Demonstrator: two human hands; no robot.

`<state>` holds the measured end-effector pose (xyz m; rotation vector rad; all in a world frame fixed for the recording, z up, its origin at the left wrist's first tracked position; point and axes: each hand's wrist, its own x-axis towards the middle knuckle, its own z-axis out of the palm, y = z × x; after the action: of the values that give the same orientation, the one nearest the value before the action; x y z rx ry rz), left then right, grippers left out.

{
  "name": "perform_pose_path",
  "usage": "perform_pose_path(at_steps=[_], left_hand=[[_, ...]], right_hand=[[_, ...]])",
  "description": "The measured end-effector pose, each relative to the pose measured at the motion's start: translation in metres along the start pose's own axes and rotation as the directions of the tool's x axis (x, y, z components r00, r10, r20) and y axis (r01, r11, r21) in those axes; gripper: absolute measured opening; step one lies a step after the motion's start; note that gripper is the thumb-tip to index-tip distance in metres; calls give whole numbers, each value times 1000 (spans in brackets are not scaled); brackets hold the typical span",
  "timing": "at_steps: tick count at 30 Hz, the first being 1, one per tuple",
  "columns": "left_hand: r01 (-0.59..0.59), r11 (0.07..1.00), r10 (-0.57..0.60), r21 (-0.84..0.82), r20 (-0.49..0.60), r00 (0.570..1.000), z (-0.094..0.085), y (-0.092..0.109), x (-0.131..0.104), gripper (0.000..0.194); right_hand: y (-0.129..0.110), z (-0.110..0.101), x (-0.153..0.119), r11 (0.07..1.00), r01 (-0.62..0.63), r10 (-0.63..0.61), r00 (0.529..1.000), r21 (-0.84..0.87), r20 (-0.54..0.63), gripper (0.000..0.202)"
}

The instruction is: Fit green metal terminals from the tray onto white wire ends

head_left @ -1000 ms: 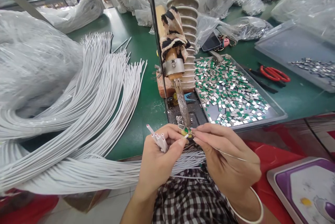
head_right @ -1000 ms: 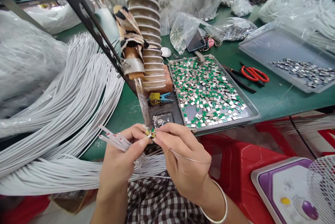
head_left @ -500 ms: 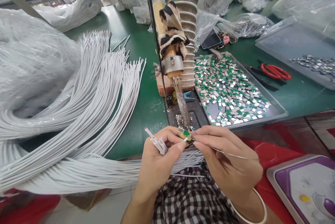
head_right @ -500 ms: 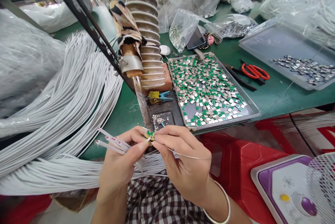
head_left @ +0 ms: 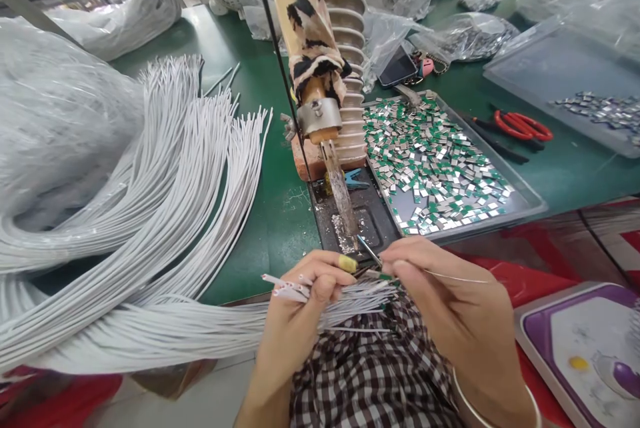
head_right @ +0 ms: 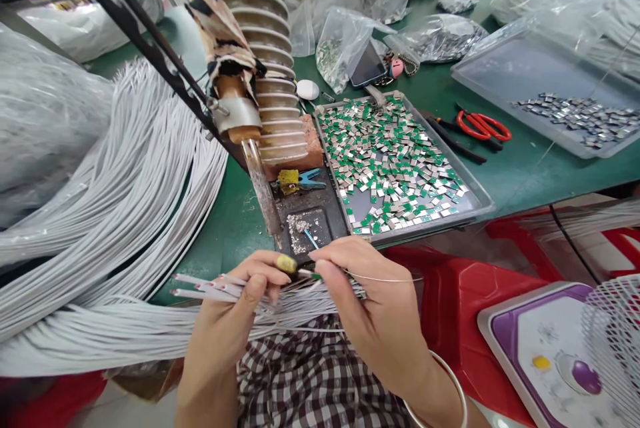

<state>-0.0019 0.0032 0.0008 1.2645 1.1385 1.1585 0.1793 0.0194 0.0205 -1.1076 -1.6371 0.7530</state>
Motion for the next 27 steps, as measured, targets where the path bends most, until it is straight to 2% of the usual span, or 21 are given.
perform_pose_path(at_steps=[2,4,6,8,11,13,16,19,22,24,25,27], left_hand=[[21,1000,-20,-8,94,995,2,0,0,32],[42,999,-47,27,230,972,7,3,1,32],[53,996,-71,70,288,955,12,7,1,31],[60,996,-72,60,242,968,14,7,-1,27],[20,1000,-21,13,87,996,13,4,-4,25],[-22,1000,22,9,25,999,12,1,-4,21],[-61,998,61,9,13,998,12,0,-2,18],[-88,996,87,18,27,996,13,0,0,16],[-103,994,101,37,42,994,12,-1,0,15],[-92,995,91,38,20,996,9,-3,0,16],[-80,996,80,32,5,997,8,-4,0,16],[-62,998,62,5,-9,998,6,-6,0,16]], right_hand=[[-1,-3,-1,998,57,-56,997,-7,59,19],[-3,-2,-2,992,125,-124,980,5,153,19],[-6,1,-1,987,158,-156,960,7,234,15],[-7,4,-1,988,154,-149,962,-2,228,14],[-6,4,0,996,92,-92,983,8,159,14],[-5,2,0,998,31,-41,983,57,181,15],[-7,0,1,988,-68,28,964,142,265,20],[-11,-3,4,982,-154,113,945,112,307,21],[-6,-11,12,992,-118,122,930,-33,347,24],[6,-21,21,974,-5,68,959,-225,274,20],[15,-27,26,930,41,29,983,-365,184,17],[35,-39,37,754,62,-6,996,-654,87,16]])
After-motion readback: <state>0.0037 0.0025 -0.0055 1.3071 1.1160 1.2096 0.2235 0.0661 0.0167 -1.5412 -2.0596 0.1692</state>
